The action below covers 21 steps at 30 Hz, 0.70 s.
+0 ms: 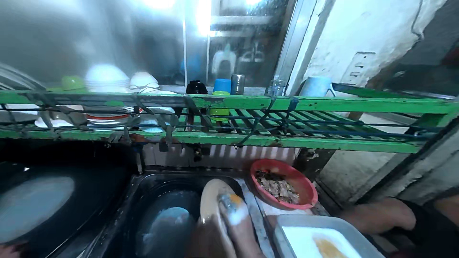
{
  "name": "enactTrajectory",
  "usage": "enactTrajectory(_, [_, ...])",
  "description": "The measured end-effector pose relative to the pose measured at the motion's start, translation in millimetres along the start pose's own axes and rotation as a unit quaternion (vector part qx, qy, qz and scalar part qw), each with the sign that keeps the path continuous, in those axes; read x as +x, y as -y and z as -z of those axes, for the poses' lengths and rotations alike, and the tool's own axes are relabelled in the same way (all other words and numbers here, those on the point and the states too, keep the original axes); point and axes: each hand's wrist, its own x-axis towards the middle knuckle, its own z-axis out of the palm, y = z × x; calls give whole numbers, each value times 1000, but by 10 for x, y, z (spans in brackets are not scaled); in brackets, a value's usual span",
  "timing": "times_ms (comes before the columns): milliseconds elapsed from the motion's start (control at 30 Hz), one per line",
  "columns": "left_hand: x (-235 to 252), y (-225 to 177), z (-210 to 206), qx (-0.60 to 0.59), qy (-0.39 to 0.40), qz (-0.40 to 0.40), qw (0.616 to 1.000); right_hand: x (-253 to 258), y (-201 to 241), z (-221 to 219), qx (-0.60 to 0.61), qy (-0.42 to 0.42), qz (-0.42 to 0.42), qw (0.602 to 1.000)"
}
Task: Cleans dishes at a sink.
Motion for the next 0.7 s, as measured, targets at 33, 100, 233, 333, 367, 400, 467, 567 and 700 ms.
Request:
enactTrajectory(33, [89,-17,39,-30,-6,-23,999,-122,33,-89,1,13,65,998])
enactTrajectory(100, [236,-119,169,-85,15,-79,993,-269,-3,-149,-15,25,254,967])
enactTrajectory(233, [232,-253,378,-173,71,-131,974,-144,-399,-69,100,-46,174,979])
enactTrajectory(333, [-39,-172,417,-90,50,-91,991,245,-464,159,82,-113,-31,990])
enactTrajectory(367, [-131,-135,370,-27,38,-73,996,327,-401,230,43,-92,-62,993])
enactTrajectory(400, [-188,-103,302,47,36,-48,997,338,-259,285,-4,-62,-68,996])
enactTrajectory(467, [-200,-81,123,185,49,18,981,182,91,290,-63,-25,-1,998])
enactTrajectory(567, [-233,-88,-51,233,35,5,972,22,234,191,-3,-15,150,989])
enactTrajectory(700, [-442,-272,0,154,-2,-85,984,334,-166,385,278,-56,-66,957])
